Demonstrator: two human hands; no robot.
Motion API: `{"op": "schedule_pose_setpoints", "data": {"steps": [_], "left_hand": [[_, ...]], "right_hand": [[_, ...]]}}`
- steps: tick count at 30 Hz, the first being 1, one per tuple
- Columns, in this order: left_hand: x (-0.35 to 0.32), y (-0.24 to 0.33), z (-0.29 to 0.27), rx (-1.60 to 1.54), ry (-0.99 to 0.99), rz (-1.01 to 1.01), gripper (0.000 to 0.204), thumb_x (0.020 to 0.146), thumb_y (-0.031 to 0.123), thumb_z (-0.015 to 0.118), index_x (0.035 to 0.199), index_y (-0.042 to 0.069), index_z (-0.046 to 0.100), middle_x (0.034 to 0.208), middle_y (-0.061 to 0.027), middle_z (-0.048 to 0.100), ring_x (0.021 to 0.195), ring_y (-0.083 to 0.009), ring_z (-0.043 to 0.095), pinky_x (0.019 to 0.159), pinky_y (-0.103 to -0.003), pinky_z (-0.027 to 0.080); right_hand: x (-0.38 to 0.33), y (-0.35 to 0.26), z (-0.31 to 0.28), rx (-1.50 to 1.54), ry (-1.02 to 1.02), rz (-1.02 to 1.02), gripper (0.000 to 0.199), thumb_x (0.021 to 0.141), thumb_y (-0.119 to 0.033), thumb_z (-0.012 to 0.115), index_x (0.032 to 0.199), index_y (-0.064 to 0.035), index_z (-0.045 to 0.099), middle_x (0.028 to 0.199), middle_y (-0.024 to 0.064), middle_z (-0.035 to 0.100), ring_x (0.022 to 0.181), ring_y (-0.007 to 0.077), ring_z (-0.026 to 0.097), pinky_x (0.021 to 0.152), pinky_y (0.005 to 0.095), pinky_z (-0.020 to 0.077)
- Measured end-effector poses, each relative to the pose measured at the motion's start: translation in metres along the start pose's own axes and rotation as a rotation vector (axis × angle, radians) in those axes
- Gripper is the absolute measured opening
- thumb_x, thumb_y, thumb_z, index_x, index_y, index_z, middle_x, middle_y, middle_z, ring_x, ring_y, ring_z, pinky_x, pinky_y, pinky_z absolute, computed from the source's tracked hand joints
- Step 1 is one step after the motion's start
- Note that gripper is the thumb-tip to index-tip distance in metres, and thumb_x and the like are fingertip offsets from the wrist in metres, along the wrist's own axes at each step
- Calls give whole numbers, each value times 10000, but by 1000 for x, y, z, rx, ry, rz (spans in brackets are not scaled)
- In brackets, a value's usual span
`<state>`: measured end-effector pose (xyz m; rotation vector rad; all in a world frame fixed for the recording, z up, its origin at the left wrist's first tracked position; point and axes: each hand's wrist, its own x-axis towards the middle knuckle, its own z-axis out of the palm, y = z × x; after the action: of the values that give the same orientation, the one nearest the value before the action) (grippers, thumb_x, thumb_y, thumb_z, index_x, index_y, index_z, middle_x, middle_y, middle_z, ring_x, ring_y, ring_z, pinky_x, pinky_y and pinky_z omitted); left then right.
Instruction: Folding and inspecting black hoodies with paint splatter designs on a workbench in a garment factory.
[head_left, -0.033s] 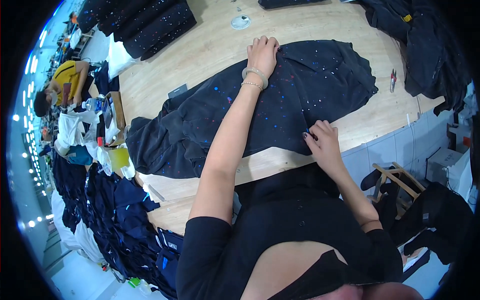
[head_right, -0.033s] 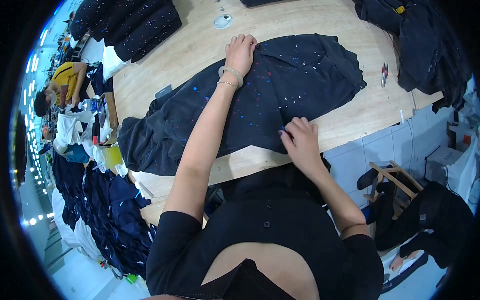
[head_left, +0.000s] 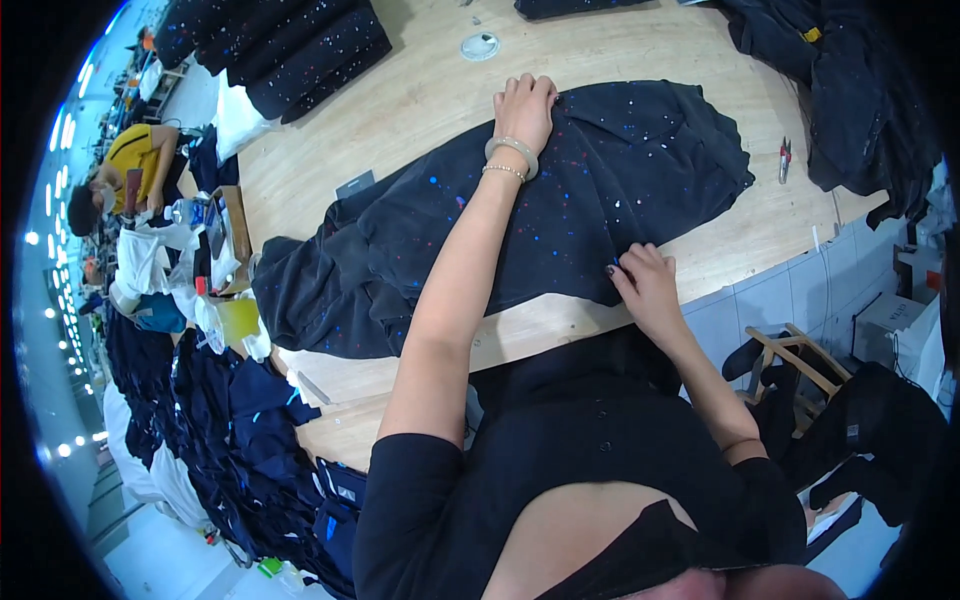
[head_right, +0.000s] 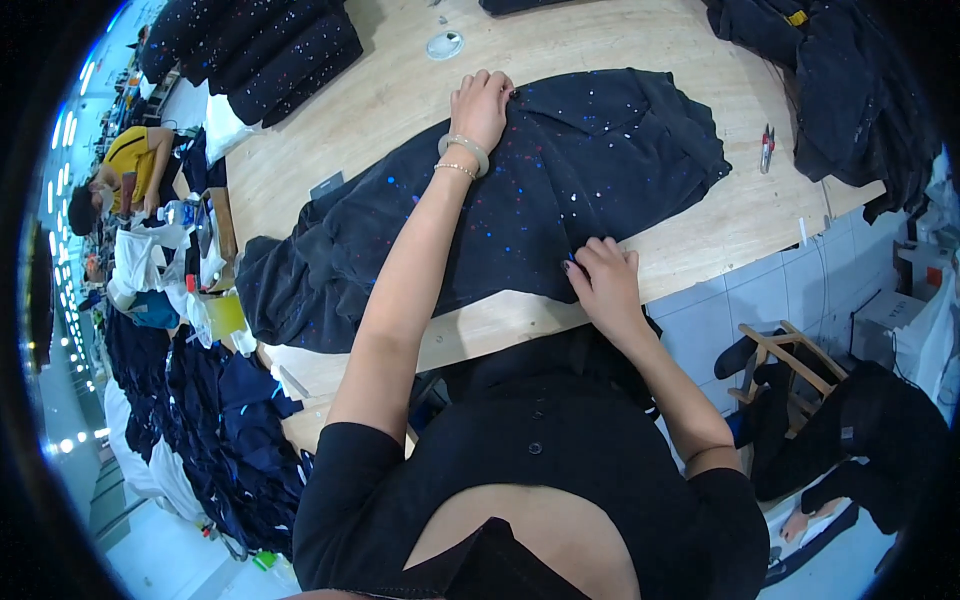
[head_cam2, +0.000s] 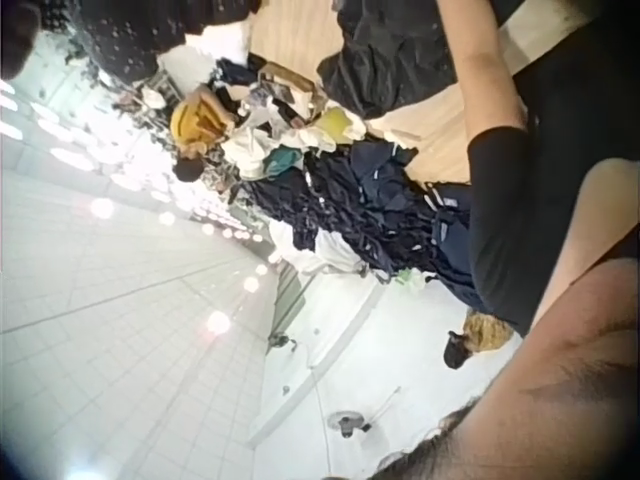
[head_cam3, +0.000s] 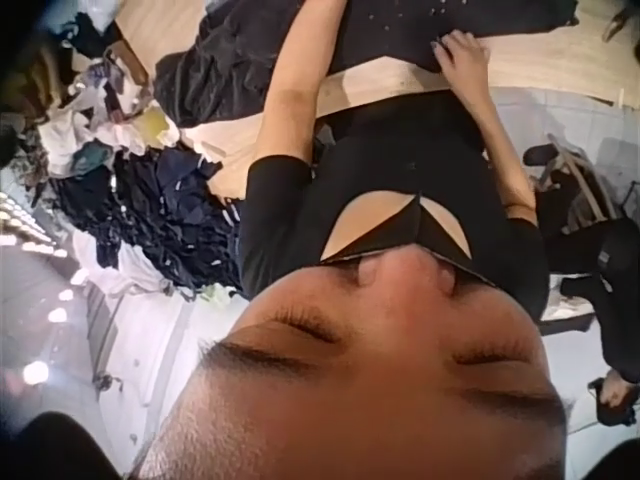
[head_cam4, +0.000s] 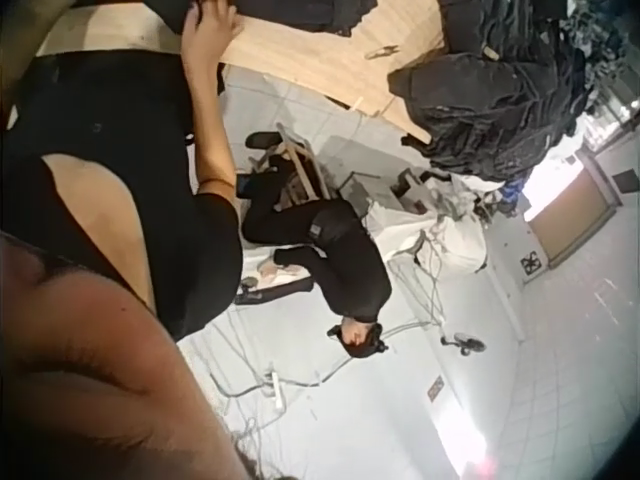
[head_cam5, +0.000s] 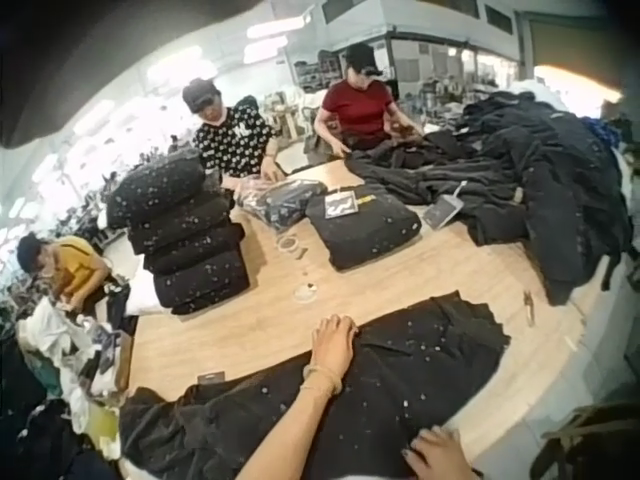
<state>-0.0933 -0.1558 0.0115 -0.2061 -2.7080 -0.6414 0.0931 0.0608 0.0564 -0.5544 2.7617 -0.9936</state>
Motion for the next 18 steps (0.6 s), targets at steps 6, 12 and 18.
{"op": "schedule_pose_setpoints", "data": {"steps": [6,12,18], "left_hand": [[-7,2,-18,163,138,8,131,847,197,597,972,159,604,971,-41,547,971,-246,507,820,-425,373],[-66,85,-42,79,-61,-379,440,897,399,522,1282,187,525,1391,-64,412,1323,-302,307,985,-740,80],[-55,95,10,220,-107,-210,651,887,484,490,1448,233,276,1545,-88,83,1407,-378,49,965,-765,13]], "right_hand": [[45,3,-60,249,-50,54,167,843,-194,591,879,-33,614,903,94,568,967,261,538,849,440,370],[80,95,-47,-631,371,236,418,928,-351,494,1341,-326,442,1459,57,325,1364,302,263,1015,656,206],[105,137,-75,-614,341,255,423,933,-390,466,1352,-389,404,1497,46,261,1390,302,199,993,740,105]]}}
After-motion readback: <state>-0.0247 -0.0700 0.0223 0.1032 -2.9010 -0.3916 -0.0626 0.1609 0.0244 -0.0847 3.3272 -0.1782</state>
